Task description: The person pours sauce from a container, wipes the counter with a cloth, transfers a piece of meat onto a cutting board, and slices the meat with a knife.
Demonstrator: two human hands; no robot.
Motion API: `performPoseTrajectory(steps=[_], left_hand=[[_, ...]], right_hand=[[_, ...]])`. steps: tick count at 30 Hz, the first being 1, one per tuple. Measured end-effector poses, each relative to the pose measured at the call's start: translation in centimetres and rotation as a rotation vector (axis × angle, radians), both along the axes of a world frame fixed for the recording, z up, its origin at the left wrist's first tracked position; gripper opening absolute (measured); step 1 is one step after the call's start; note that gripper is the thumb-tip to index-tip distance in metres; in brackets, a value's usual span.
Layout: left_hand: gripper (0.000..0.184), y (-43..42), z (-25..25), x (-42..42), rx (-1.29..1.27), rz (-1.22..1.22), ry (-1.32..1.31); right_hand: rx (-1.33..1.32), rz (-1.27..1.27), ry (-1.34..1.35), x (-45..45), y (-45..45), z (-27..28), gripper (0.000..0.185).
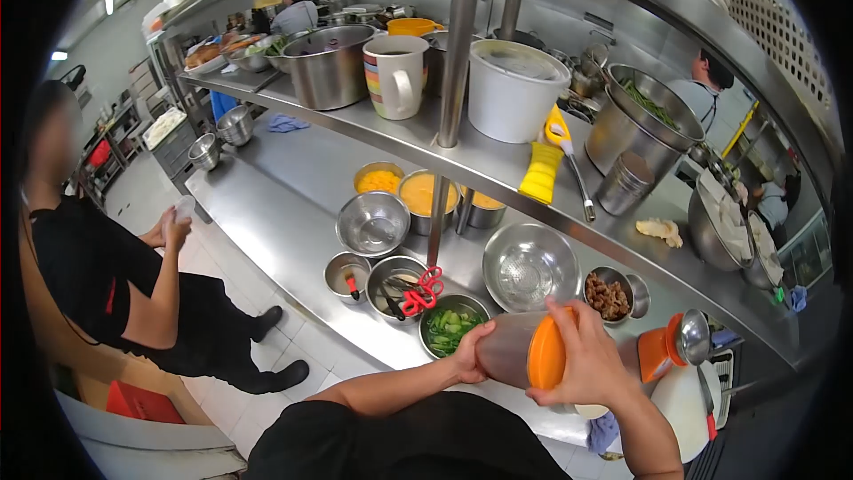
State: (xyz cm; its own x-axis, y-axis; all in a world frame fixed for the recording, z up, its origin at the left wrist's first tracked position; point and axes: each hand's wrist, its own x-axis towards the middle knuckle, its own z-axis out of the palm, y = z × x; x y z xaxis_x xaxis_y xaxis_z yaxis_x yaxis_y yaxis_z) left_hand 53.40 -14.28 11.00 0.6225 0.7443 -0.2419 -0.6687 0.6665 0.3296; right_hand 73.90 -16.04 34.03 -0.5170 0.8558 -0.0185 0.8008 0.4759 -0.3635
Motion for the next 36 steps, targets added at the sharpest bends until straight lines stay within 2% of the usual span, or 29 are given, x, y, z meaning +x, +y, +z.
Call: performPoseTrajectory(steps=[2,3,5,6,8,10,11,12,14,16,18,20,21,22,24,26,29,32,34,36], left_hand=[[0.073,0.1,0.4,-0.2,-0.043,-0.058,0.028],[0.073,0.2,0.5,-0.3,-0.043,-0.054,0.025],[0.075,0.3,0.8,-0.7,0.033,-0.106,-0.035],[0.075,0.5,0.7,-0.7,0.027,-0.106,-0.035],[0.086,0.7,0.1,-0.6,0.065,-0.14,0.032],[0.086,0.8,0.3,-0.6,0.019,-0.187,0.039],[0.087,0.9,0.3,-0.6,0.056,-0.198,-0.015],[0.088,1.1,0.6,-0.5,0.095,-0.211,-0.072],[0.089,1.2,1.3,-0.5,0.083,-0.256,-0.111],[0.085,1.1,0.5,-0.4,0.023,-0.338,-0.199],[0.087,0.4,2.0,-0.3,0.044,-0.17,-0.08],[0.089,0.3,1.6,-0.9,0.28,-0.122,0.071],[0.089,1.3,-4.7,-1.5,0.05,-0.197,-0.121],[0.087,1.2,-6.4,-1.9,0.159,-0.153,-0.098],[0.087,1.0,-5.3,-2.7,0.122,-0.1,-0.205],[0.085,1.0,-6.2,-4.2,-0.078,-0.035,-0.314],[0.082,0.6,-3.4,-5.9,0.116,0.133,-0.143],[0.082,1.1,-5.2,-7.0,0.089,0.163,-0.166],[0.081,1.6,-6.6,-7.2,0.084,0.162,-0.168],[0.081,2.3,-7.9,-6.7,0.064,0.141,-0.183]], right_hand=[[0.127,0.201,-0.1,-0.4,-0.2,1.3,0.126],[0.127,0.206,-0.103,-0.6,-0.3,1.8,0.126],[0.209,0.399,-0.148,-1.1,-0.1,2.8,0.12],[0.203,0.399,-0.147,-1.2,0.0,3.2,0.12],[0.259,0.552,-0.168,-1.2,0.2,3.8,0.116],[0.261,0.609,-0.181,-1.1,0.5,4.0,0.112],[0.279,0.677,-0.2,-1.0,0.4,4.1,0.11],[0.25,0.642,-0.202,-0.9,0.4,4.2,0.11],[0.362,0.823,-0.286,-0.8,0.3,4.3,0.106],[0.342,0.762,-0.262,-0.2,-0.2,4.9,0.11],[0.37,0.722,-0.214,0.7,-0.7,6.2,0.118],[0.33,0.574,-0.189,2.2,-1.4,6.7,0.121],[0.353,0.36,-0.102,3.1,-1.6,6.3,0.123],[0.378,0.15,-0.02,4.0,-1.6,5.9,0.125],[0.396,0.063,-0.023,6.0,-1.4,2.9,0.128],[0.193,-0.258,-0.034,7.1,-1.5,-1.3,0.13],[0.011,-0.317,-0.144,6.4,-1.1,-11.0,0.132],[-0.198,-0.362,-0.253,3.4,-0.4,-19.0,0.135],[-0.174,-0.36,-0.285,2.7,-0.1,-25.1,0.133],[-0.138,-0.386,-0.34,3.2,-0.8,-26.3,0.131]])
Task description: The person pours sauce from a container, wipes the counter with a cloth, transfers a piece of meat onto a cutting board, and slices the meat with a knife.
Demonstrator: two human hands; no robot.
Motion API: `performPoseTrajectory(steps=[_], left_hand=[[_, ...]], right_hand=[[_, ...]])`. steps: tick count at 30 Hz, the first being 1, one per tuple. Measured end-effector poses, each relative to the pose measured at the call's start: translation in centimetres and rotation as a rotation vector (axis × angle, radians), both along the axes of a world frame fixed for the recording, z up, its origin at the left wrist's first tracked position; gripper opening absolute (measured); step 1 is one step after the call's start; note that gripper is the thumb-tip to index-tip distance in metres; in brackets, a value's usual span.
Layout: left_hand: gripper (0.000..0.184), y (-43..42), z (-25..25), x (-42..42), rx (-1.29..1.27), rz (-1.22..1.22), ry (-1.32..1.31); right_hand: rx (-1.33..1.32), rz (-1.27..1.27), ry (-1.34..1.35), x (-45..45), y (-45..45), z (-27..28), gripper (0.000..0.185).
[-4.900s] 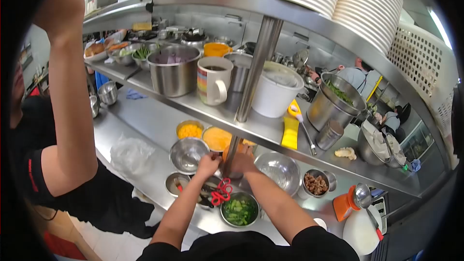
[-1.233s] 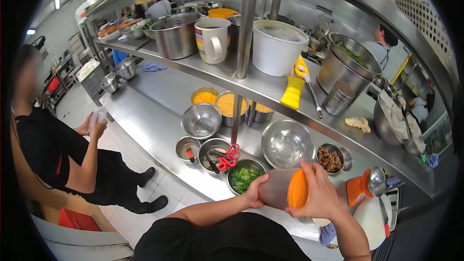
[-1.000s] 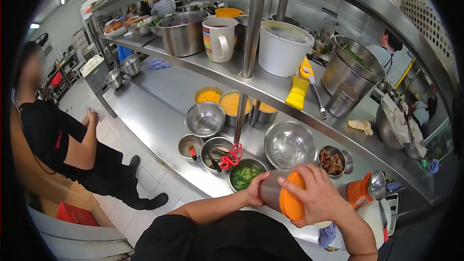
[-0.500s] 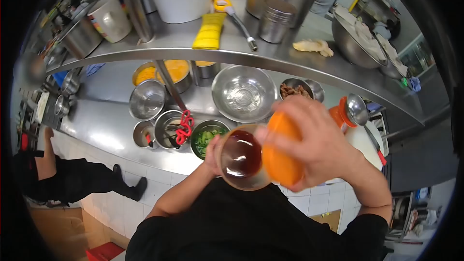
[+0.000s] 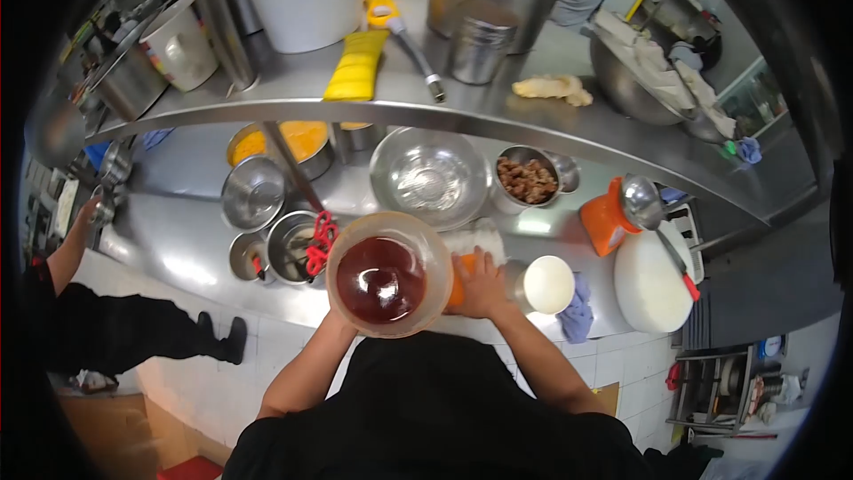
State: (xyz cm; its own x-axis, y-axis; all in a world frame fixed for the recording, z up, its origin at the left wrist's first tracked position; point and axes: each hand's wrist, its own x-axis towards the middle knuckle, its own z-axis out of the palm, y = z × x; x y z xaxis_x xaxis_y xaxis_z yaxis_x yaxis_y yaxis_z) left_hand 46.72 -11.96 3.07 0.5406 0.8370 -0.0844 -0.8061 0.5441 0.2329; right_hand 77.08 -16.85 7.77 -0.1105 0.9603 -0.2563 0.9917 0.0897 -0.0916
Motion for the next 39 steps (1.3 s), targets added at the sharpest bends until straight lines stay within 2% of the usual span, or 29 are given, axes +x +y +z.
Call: performPoseTrajectory(steps=[2,3,4,6,7,9,10,11,12,13,14,16,17,18,20,21,22,23,24,25,26,28,30,32,33,35,39], left_hand=[[0.081,0.4,-0.6,0.9,-0.019,-0.047,-0.043],[0.082,0.3,1.8,2.4,0.127,-0.033,-0.02],[0.083,0.1,3.6,3.3,0.12,-0.133,-0.153],[0.085,-0.4,4.1,4.9,-0.047,-0.143,-0.15],[0.089,-1.1,6.8,5.9,0.064,-0.1,0.0],[0.083,-0.9,8.2,8.1,0.042,-0.165,-0.041],[0.078,-0.7,8.6,9.0,0.018,-0.228,-0.073],[0.088,-0.4,8.4,10.2,0.017,-0.244,0.0],[0.085,-0.2,8.1,11.3,0.008,-0.278,-0.045],[0.087,-0.2,7.9,12.3,0.005,-0.304,-0.034],[0.091,-0.2,7.7,13.3,0.001,-0.327,-0.023],[0.096,-0.2,9.3,15.2,-0.044,-0.399,0.0],[0.096,-0.4,11.8,15.9,-0.066,-0.438,0.069],[0.095,-0.7,13.7,16.6,-0.088,-0.478,0.138],[0.093,0.4,9.9,18.8,-0.013,-0.429,0.212],[0.093,0.8,8.7,18.8,0.032,-0.534,0.315],[0.092,0.9,7.6,18.4,0.078,-0.638,0.42],[0.084,0.5,8.2,17.3,0.125,-0.654,0.436],[0.084,-0.1,8.5,16.2,0.127,-0.65,0.429],[0.075,-0.9,8.8,14.9,0.224,-0.65,0.568],[0.067,-1.7,8.8,13.4,0.319,-0.646,0.707],[0.059,-3.1,7.9,9.6,0.437,-0.655,0.713],[0.058,-4.9,7.1,5.7,0.459,-0.612,0.723],[0.055,-6.6,6.0,2.1,0.466,-0.528,0.806],[0.055,-7.4,5.8,0.4,0.462,-0.527,0.804],[0.053,-8.8,5.2,-2.8,0.478,-0.45,1.047],[0.055,-11.5,1.8,-8.0,0.373,-0.419,1.207]], right_hand=[[0.128,0.012,0.06,0.9,-0.4,0.5,0.124],[0.166,-0.019,0.291,1.7,-0.7,4.0,0.116],[0.168,-0.028,0.276,2.3,-1.5,7.8,0.116],[0.178,-0.089,1.013,2.9,-3.2,14.0,0.113],[0.18,-0.091,1.003,3.0,-3.8,15.9,0.113],[0.34,0.206,0.888,3.2,-4.5,18.2,0.109],[0.343,0.207,0.881,3.2,-4.6,18.4,0.109],[0.349,0.212,0.809,3.0,-4.8,18.5,0.107],[0.355,0.216,0.736,2.9,-5.0,18.6,0.105],[0.382,0.144,0.804,3.2,-4.9,18.2,0.068],[0.383,0.147,0.797,3.7,-5.1,18.0,0.068],[0.458,0.001,0.836,5.6,-5.4,17.7,0.045],[0.605,0.041,0.824,6.6,-4.9,17.3,0.048],[0.602,0.046,0.815,8.1,-4.9,17.3,0.048],[0.6,-0.045,0.764,11.1,-5.0,17.9,0.048],[0.581,-0.155,0.82,11.6,-5.0,18.8,0.05],[0.579,-0.147,0.811,12.0,-4.7,19.9,0.05],[0.552,-0.203,0.733,12.4,-4.2,21.1,0.051],[0.524,-0.259,0.655,13.0,-3.9,21.9,0.051],[0.482,-0.31,0.611,14.4,-3.4,21.3,0.053],[0.481,-0.305,0.607,14.6,-2.9,22.1,0.053],[0.508,-0.196,0.34,14.7,-1.6,23.8,0.054],[0.516,-0.207,0.244,16.9,-0.2,22.7,0.054],[0.36,-0.274,0.008,17.0,1.1,23.4,0.056],[0.357,-0.272,0.007,17.0,1.6,23.4,0.056],[0.314,-0.238,-0.109,17.1,2.8,23.3,0.057],[0.315,-0.174,-0.177,17.4,4.7,22.1,0.058]])
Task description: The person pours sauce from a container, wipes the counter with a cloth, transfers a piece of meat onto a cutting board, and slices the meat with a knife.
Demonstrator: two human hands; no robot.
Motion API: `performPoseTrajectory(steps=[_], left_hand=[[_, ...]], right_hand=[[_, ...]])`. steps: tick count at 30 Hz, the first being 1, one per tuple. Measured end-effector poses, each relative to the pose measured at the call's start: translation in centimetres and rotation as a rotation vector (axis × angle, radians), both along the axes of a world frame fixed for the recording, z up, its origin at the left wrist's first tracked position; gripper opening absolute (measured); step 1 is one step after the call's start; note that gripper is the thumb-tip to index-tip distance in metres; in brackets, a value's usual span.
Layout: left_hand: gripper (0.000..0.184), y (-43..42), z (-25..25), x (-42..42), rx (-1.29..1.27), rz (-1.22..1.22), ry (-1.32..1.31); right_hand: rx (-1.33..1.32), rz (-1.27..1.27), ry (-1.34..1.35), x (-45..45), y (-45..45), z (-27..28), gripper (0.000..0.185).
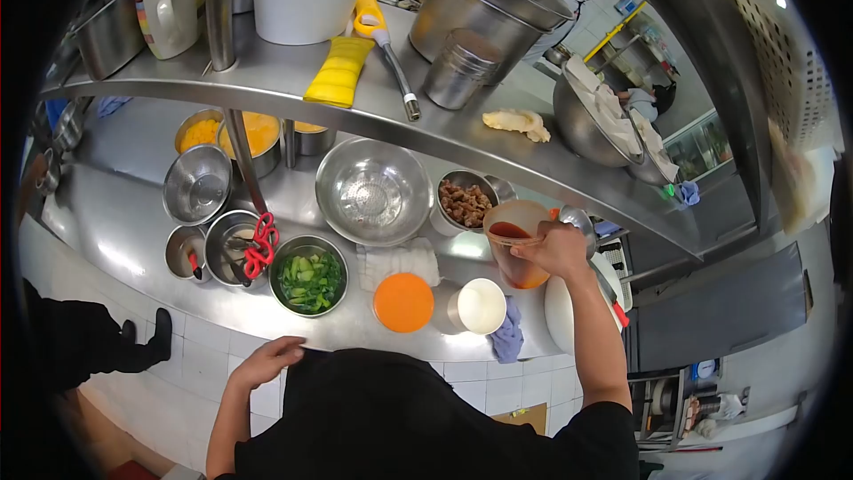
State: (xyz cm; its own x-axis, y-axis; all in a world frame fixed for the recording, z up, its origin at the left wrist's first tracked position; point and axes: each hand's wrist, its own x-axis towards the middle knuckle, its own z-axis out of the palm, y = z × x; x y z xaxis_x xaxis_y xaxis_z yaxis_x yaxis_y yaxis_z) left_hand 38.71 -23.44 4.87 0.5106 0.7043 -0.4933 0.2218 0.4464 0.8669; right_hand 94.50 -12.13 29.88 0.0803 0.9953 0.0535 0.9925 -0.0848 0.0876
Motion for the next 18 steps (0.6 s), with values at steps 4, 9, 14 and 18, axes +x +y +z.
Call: performPoseTrajectory(steps=[4,9,14,18], left_hand=[[0.047,-3.8,-7.5,-4.0,-0.163,0.151,0.256],[0.048,-11.0,-19.2,-9.2,-0.187,0.043,0.772],[0.032,-19.8,-23.9,-12.8,-0.291,0.164,0.308],[0.02,-20.5,-19.8,-10.8,-0.244,0.341,0.421]], right_hand=[[-0.011,0.057,-0.116,0.2,1.6,-0.8,0.058],[-0.17,-0.049,-0.212,-0.7,3.5,-0.3,0.061],[-0.228,-0.059,-0.3,-1.6,4.4,0.3,0.064],[-0.227,-0.074,-0.327,-1.7,4.8,0.4,0.065]])
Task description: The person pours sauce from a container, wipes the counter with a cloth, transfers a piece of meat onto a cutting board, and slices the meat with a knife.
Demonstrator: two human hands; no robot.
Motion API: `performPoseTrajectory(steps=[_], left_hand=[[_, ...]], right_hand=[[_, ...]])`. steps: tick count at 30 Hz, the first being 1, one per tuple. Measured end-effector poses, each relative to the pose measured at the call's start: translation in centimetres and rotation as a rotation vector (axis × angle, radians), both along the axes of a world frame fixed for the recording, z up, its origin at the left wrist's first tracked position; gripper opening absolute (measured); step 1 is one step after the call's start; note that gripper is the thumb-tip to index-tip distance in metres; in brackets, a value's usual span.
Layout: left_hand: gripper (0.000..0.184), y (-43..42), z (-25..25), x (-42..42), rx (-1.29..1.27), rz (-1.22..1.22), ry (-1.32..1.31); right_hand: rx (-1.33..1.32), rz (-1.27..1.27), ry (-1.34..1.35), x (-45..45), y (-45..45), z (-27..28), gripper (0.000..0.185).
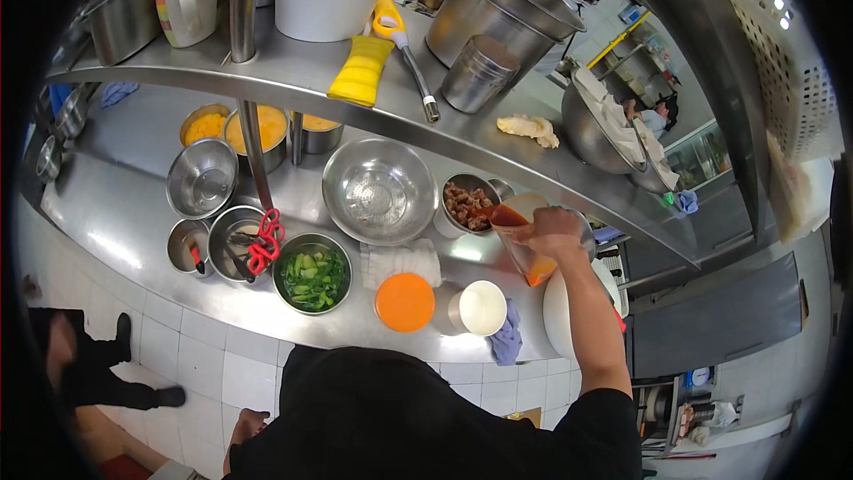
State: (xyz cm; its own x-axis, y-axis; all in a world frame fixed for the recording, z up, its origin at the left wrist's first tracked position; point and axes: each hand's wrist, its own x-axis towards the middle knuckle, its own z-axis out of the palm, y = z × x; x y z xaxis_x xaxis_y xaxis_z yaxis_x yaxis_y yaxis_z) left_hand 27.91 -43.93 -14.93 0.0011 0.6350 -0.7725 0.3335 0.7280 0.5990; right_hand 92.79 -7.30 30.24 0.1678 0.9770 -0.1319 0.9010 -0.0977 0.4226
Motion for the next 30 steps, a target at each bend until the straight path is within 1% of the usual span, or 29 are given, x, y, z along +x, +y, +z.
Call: performPoseTrajectory(steps=[1,2,3,5,7,8,9,10,11,13,15,19,20,21,22,23,25,26,27,29,30], left_hand=[[0.019,2.9,6.3,2.5,-0.252,-0.041,0.213],[0.021,0.3,-1.5,-0.8,-0.072,-0.038,-0.13],[0.021,1.7,-0.6,0.2,-0.072,-0.039,-0.13],[0.023,5.5,0.7,2.9,-0.225,-0.138,0.236],[0.027,7.1,-5.4,0.4,0.366,-1.094,0.372],[0.023,7.9,-6.2,0.4,0.501,-1.098,0.394],[0.023,8.4,-5.6,1.1,0.502,-1.099,0.394],[0.021,9.4,-3.9,2.5,0.189,-0.459,0.231],[0.019,9.7,-4.0,3.0,-0.121,0.179,0.057],[0.017,10.4,-4.0,3.3,-0.114,0.176,0.058],[0.023,10.0,-4.9,3.4,-0.028,0.314,-0.031],[0.024,8.3,-4.8,3.2,-0.095,0.273,-0.007],[0.022,7.8,-5.2,2.9,-0.145,0.239,0.009],[0.021,7.9,-4.5,3.0,-0.195,0.205,0.025],[0.013,8.0,-3.4,2.0,-0.016,-0.595,0.213],[0.013,7.7,-4.0,1.8,-0.016,-0.597,0.214],[0.012,6.7,-5.3,1.5,-0.078,-0.522,0.171],[0.019,6.8,-5.4,0.8,0.286,-0.96,0.257],[0.019,6.7,-5.6,0.9,0.286,-0.962,0.258],[0.016,7.3,-2.9,2.9,-0.104,-0.273,0.199],[0.016,7.5,-3.4,3.0,-0.142,-0.203,0.235]], right_hand=[[0.001,0.002,-0.007,0.0,0.1,0.0,0.065],[0.001,0.004,-0.015,0.0,0.1,0.0,0.064],[0.002,0.003,-0.015,0.2,0.2,-0.3,0.064],[0.035,0.03,-0.038,0.6,0.2,-0.6,0.063],[0.038,0.027,-0.043,0.4,0.2,-0.5,0.062],[0.04,0.024,-0.049,0.4,0.2,-0.5,0.062],[0.041,0.024,-0.049,0.4,0.2,-0.5,0.062],[0.04,0.025,-0.045,0.4,0.3,-0.4,0.062],[0.039,0.026,-0.04,0.3,0.3,-0.3,0.062],[0.042,0.032,-0.045,0.1,0.3,-0.2,0.061],[0.044,0.038,-0.049,0.1,0.3,-0.2,0.061],[0.07,0.063,-0.043,0.5,0.3,-0.8,0.059],[0.072,0.074,-0.038,0.7,0.4,-0.9,0.058],[0.073,0.071,-0.037,0.7,0.4,-1.0,0.058],[0.067,0.049,-0.029,0.6,0.4,-1.0,0.058],[0.062,0.027,-0.02,0.5,0.4,-1.1,0.057],[0.064,0.019,-0.016,0.4,0.3,-1.0,0.057],[0.065,0.014,-0.013,0.4,0.2,-1.0,0.056],[0.065,0.012,-0.013,0.5,0.3,-1.1,0.056],[0.052,0.024,-0.033,0.8,0.5,-1.3,0.057],[0.052,0.024,-0.032,0.7,0.5,-1.2,0.057]])
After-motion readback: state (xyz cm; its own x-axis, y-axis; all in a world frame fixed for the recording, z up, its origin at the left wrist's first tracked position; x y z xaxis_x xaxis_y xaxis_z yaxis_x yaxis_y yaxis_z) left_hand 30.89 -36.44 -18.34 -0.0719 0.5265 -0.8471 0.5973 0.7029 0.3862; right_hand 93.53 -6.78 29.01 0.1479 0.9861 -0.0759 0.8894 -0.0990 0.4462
